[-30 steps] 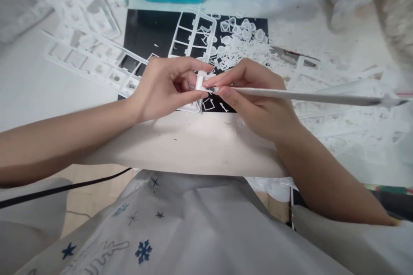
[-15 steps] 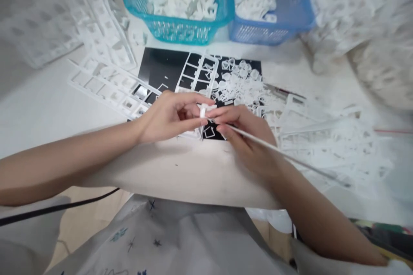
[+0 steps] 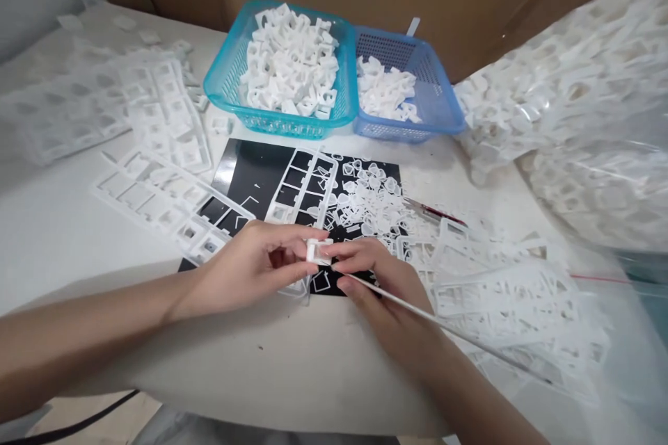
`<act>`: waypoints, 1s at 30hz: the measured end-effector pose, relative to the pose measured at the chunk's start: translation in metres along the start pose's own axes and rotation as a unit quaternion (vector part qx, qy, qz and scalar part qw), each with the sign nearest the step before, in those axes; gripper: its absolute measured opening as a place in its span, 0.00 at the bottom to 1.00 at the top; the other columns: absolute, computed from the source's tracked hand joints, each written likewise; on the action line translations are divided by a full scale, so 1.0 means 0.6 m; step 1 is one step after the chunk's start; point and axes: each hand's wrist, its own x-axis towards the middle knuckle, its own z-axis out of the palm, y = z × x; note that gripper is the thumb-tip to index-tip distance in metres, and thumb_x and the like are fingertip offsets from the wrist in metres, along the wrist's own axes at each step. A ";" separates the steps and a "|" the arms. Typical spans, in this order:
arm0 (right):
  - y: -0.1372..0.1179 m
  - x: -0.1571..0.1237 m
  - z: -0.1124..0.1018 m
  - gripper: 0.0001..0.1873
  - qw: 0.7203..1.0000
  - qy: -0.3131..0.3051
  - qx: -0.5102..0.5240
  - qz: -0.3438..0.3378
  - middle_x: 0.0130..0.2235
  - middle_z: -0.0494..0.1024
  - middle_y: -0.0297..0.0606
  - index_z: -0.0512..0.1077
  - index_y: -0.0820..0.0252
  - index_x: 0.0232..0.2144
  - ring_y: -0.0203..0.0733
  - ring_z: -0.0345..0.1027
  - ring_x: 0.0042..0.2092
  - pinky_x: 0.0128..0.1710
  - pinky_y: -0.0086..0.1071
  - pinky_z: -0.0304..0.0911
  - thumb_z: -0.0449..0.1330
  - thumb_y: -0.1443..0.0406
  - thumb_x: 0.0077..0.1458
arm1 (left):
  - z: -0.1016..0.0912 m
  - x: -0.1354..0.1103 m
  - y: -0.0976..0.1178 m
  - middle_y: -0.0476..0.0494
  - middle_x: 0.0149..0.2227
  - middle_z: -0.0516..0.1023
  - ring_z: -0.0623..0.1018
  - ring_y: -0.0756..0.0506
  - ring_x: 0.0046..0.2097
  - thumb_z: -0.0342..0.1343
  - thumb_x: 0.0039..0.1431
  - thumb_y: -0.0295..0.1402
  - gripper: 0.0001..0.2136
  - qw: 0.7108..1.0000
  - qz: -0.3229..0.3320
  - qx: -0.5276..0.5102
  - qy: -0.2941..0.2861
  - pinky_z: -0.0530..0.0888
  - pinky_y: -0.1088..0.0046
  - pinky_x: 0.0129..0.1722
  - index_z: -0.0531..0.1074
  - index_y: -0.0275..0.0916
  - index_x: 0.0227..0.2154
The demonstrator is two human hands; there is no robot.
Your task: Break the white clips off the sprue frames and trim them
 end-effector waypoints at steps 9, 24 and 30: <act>-0.004 0.002 0.002 0.03 0.999 0.007 0.028 0.031 0.43 0.80 0.33 0.71 0.53 0.34 0.39 0.69 0.44 0.43 0.35 0.64 0.59 0.68 0.59 | 0.002 -0.001 -0.006 0.49 0.27 0.79 0.73 0.53 0.24 0.59 0.58 0.28 0.15 1.000 0.000 0.008 0.008 0.68 0.81 0.22 0.75 0.37 0.48; -0.004 0.004 0.009 0.05 0.999 0.024 -0.019 -0.021 0.40 0.80 0.35 0.70 0.54 0.34 0.40 0.70 0.42 0.41 0.36 0.66 0.58 0.70 0.58 | 0.007 0.000 -0.004 0.50 0.25 0.79 0.73 0.52 0.24 0.59 0.57 0.29 0.12 0.999 -0.002 0.034 0.023 0.68 0.80 0.22 0.76 0.37 0.45; 0.000 0.002 0.013 0.04 0.998 0.047 0.032 0.018 0.40 0.81 0.35 0.72 0.54 0.34 0.40 0.71 0.43 0.41 0.36 0.67 0.59 0.68 0.58 | 0.007 0.000 -0.004 0.48 0.27 0.80 0.74 0.51 0.25 0.59 0.58 0.30 0.12 0.999 0.004 0.039 0.028 0.69 0.79 0.23 0.76 0.36 0.44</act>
